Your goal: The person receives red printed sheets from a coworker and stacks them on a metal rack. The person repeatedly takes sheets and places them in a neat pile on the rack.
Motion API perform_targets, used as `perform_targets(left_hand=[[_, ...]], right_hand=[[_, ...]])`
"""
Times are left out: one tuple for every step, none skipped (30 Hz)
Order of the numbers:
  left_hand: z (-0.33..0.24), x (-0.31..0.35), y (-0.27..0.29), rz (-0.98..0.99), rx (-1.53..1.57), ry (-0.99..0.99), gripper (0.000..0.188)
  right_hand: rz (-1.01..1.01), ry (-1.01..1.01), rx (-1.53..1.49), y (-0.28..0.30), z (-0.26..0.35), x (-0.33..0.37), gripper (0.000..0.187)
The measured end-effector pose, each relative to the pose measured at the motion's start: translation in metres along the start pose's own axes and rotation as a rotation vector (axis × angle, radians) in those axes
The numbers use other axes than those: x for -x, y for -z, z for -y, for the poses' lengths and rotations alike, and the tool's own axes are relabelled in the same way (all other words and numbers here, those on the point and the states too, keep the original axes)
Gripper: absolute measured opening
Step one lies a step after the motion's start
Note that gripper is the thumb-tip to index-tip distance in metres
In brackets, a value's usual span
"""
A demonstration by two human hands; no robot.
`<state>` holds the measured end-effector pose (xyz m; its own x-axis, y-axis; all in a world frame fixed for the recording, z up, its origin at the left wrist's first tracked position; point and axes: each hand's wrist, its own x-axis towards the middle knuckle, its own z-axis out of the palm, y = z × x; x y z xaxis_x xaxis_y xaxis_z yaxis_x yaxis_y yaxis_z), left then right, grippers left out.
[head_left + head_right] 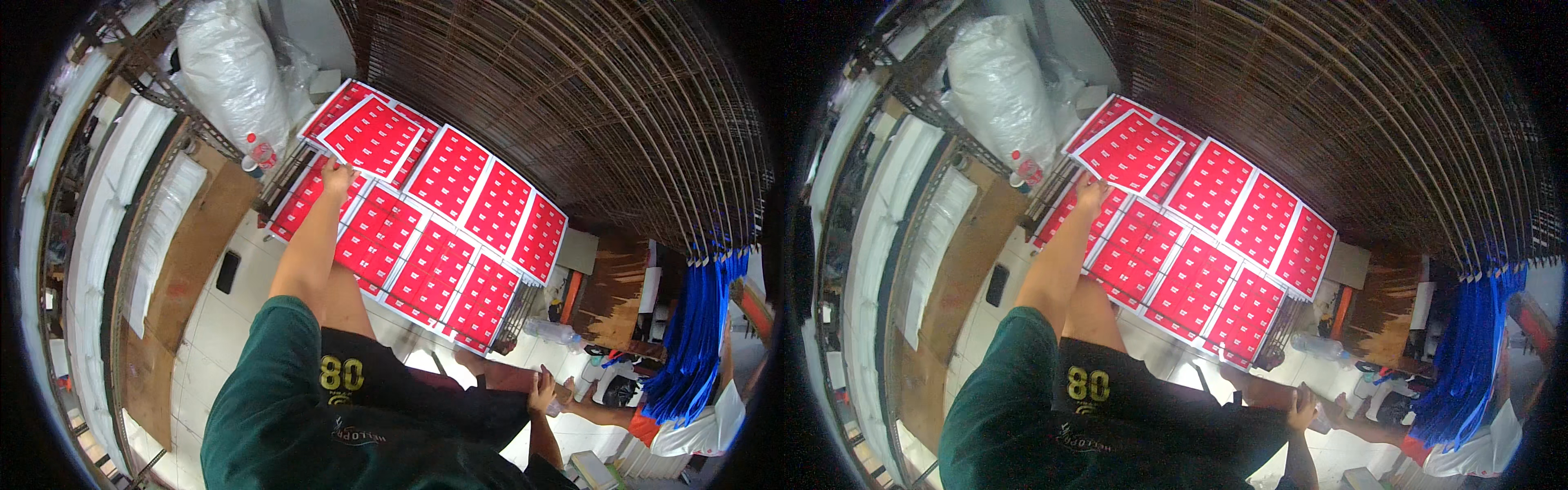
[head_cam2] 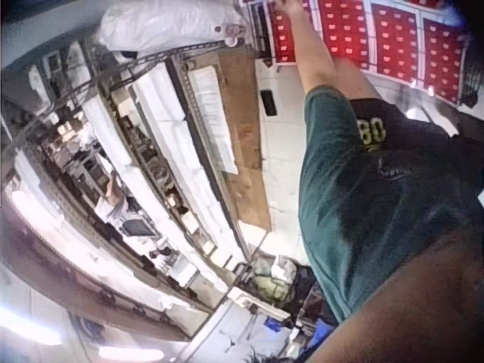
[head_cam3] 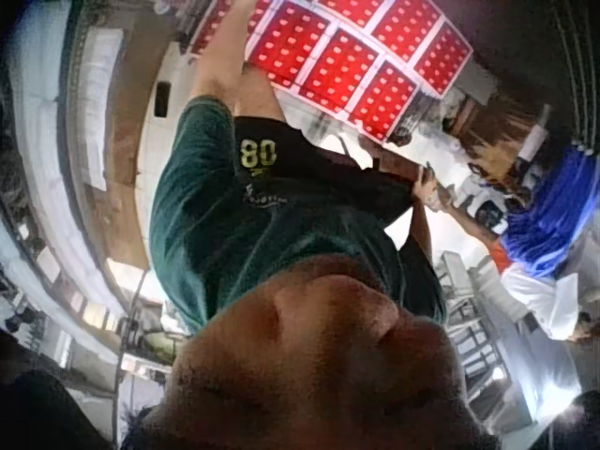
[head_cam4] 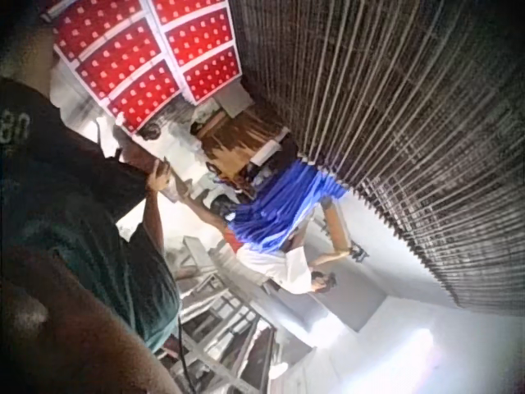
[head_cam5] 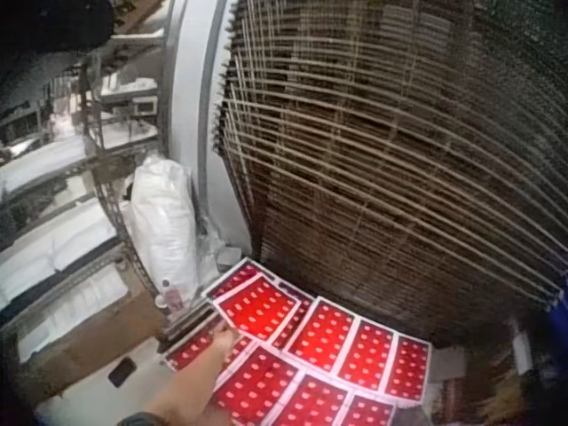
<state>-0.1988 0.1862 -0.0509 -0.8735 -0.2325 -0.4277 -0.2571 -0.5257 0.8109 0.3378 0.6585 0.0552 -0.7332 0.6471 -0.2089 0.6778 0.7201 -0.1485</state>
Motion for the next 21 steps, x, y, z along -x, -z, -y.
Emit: perform_targets(left_hand=[[0.007,-0.007,-0.011,-0.049,-0.016,0.033,0.050],[0.020,-0.014,-0.018,-0.038,-0.011,0.034,0.050],[0.031,-0.020,-0.023,-0.028,-0.005,0.036,0.049],[0.040,-0.028,-0.023,-0.025,0.002,0.036,0.049],[0.054,-0.042,-0.018,-0.034,-0.045,0.012,0.049],[0.069,-0.055,-0.013,-0.044,-0.090,-0.010,0.049],[0.078,-0.057,-0.016,-0.044,-0.147,-0.025,0.049],[0.087,-0.058,-0.019,-0.116,-0.142,-0.015,0.052],[0.095,-0.059,-0.020,-0.131,-0.120,-0.016,0.053],[0.099,-0.062,-0.019,-0.153,-0.095,-0.023,0.054],[0.104,-0.064,-0.017,-0.175,-0.070,-0.031,0.054],[0.112,-0.071,-0.011,-0.165,-0.105,-0.009,0.055],[0.116,-0.074,-0.012,-0.159,-0.094,-0.007,0.055],[0.120,-0.076,-0.014,-0.154,-0.082,-0.005,0.055],[0.123,-0.078,-0.014,-0.148,-0.071,-0.004,0.055],[0.124,-0.081,-0.014,-0.124,-0.118,0.003,0.056],[0.126,-0.083,-0.014,-0.127,-0.106,0.005,0.056],[0.128,-0.084,-0.015,-0.131,-0.093,0.007,0.055],[0.131,-0.086,-0.015,-0.134,-0.080,0.009,0.055],[0.136,-0.092,-0.012,-0.136,-0.068,0.019,0.055],[0.139,-0.096,-0.011,-0.130,-0.086,0.013,0.055]], right_hand=[[0.002,-0.010,0.009,-0.003,-0.006,-0.003,0.046],[0.004,-0.019,0.018,-0.006,-0.012,-0.006,0.049],[0.006,-0.028,0.028,-0.009,-0.021,-0.009,0.051],[-0.023,-0.036,0.091,-0.016,-0.030,-0.009,0.048],[-0.005,-0.036,0.070,-0.011,-0.023,-0.013,0.048],[0.013,-0.035,0.050,-0.005,-0.016,-0.015,0.047],[0.035,-0.049,0.026,-0.003,-0.009,-0.010,0.047],[0.031,-0.072,0.046,-0.004,-0.008,-0.009,0.047],[0.043,-0.052,0.031,-0.002,-0.004,-0.009,0.047],[0.054,-0.022,0.013,0.004,0.007,-0.013,0.047],[0.067,0.007,-0.005,0.008,0.012,-0.016,0.047],[0.077,0.017,-0.001,0.007,0.010,-0.018,0.047],[0.085,0.027,0.002,0.007,0.008,-0.021,0.047],[0.094,0.036,0.004,0.006,0.007,-0.023,0.047],[0.081,0.026,0.011,0.006,0.005,-0.023,0.045],[0.064,0.019,0.016,0.006,0.008,-0.023,0.043],[0.046,0.011,0.021,0.006,0.011,-0.024,0.041],[0.053,0.022,0.018,0.007,0.015,-0.025,0.041],[0.060,0.032,0.016,0.010,0.019,-0.027,0.041],[0.066,0.043,0.014,0.012,0.022,-0.029,0.042],[0.072,0.052,0.015,0.010,0.019,-0.030,0.042]])
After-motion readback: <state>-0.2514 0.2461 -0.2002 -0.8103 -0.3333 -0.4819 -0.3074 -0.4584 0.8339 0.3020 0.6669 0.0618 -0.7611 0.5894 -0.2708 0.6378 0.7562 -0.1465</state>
